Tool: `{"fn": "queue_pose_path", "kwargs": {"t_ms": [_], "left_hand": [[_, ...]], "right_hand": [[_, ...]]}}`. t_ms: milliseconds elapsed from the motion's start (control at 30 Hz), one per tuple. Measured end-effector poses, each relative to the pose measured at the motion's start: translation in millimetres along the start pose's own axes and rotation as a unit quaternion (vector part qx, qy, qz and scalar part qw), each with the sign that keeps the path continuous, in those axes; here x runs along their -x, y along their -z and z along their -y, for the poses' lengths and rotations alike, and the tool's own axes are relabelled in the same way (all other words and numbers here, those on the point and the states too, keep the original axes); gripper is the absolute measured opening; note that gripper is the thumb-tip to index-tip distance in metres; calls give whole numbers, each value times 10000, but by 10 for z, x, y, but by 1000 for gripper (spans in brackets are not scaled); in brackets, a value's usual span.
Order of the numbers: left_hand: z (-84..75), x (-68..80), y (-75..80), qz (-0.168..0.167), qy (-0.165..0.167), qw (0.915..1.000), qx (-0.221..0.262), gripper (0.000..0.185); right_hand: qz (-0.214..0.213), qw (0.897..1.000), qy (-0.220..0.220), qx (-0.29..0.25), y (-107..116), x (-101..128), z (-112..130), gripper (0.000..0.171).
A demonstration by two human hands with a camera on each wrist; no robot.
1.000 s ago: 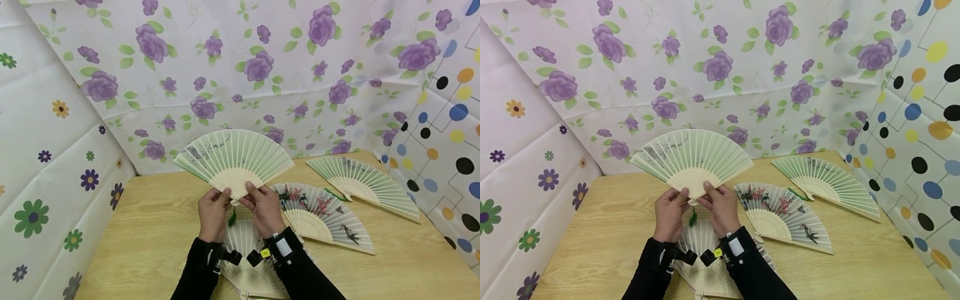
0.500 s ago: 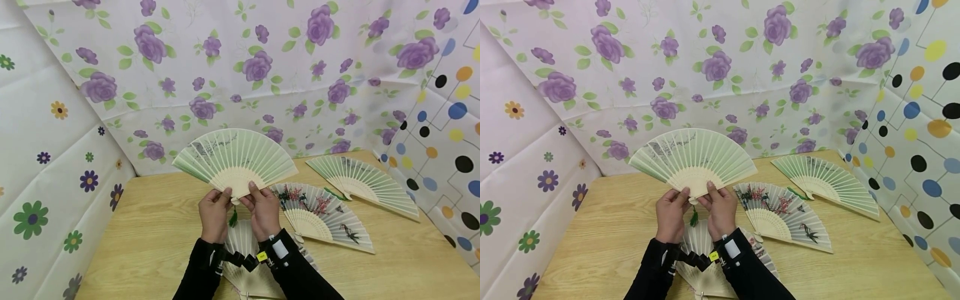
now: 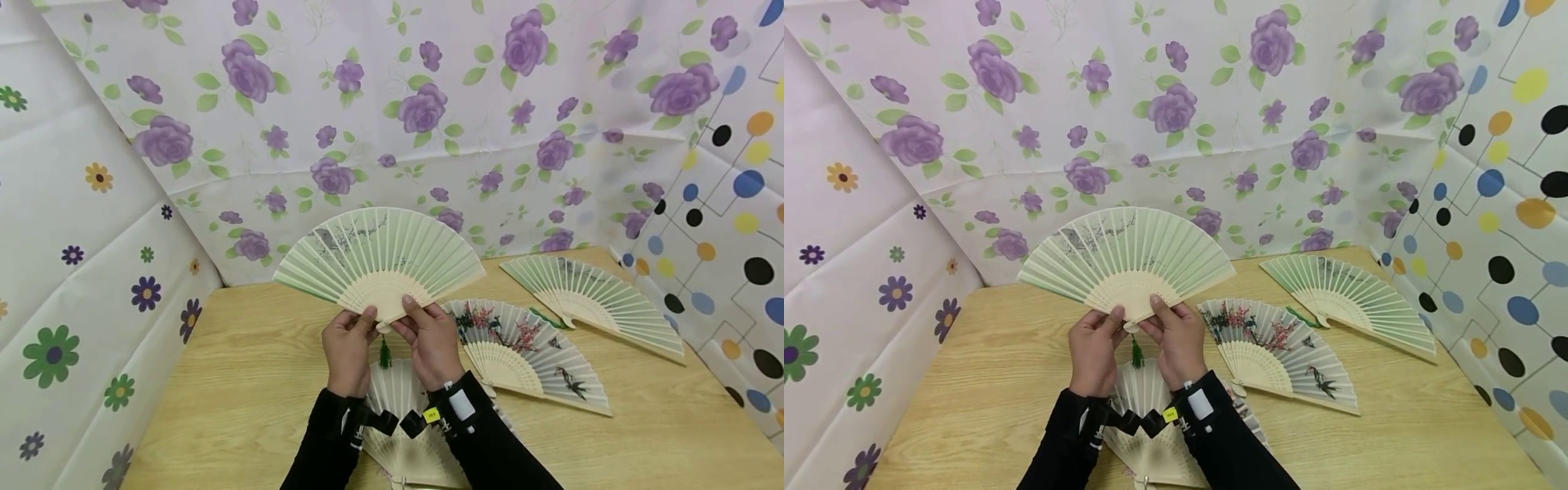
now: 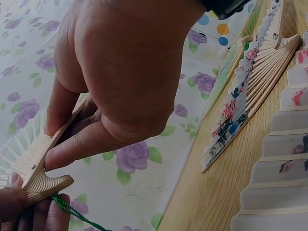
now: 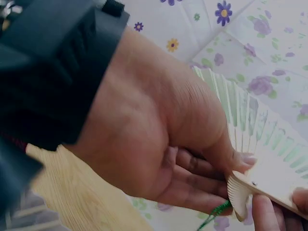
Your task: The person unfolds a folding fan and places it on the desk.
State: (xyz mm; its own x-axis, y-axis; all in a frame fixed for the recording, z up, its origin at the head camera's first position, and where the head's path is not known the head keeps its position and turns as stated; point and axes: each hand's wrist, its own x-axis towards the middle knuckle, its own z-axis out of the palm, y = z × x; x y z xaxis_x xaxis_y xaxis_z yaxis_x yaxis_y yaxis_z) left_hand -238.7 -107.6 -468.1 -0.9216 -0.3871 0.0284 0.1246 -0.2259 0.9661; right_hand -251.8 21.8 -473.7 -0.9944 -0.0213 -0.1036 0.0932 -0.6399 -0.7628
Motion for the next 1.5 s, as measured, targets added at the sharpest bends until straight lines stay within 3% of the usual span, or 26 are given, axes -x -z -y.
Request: {"fn": "queue_pose_path", "kwargs": {"t_ms": [300,567,700,1267,1500], "left_hand": [[11,17,-16,-40,-76,9998,160,19],[44,30,-74,-146,-150,9992,354,17],[47,38,-74,-152,-175,9988,434,17],[25,33,-26,-161,-267,9990,330,25],[20,34,-40,-204,-257,9988,376,25]], "right_hand": [[-28,9998,154,-79,-9,-12,-7,39],[-561,9974,230,-387,-62,37,-62,39],[-634,9965,232,-497,-82,46,-84,37],[-6,9992,-32,-407,-34,5,-20,41],[-7,9991,68,-409,-38,7,-12,42]]}}
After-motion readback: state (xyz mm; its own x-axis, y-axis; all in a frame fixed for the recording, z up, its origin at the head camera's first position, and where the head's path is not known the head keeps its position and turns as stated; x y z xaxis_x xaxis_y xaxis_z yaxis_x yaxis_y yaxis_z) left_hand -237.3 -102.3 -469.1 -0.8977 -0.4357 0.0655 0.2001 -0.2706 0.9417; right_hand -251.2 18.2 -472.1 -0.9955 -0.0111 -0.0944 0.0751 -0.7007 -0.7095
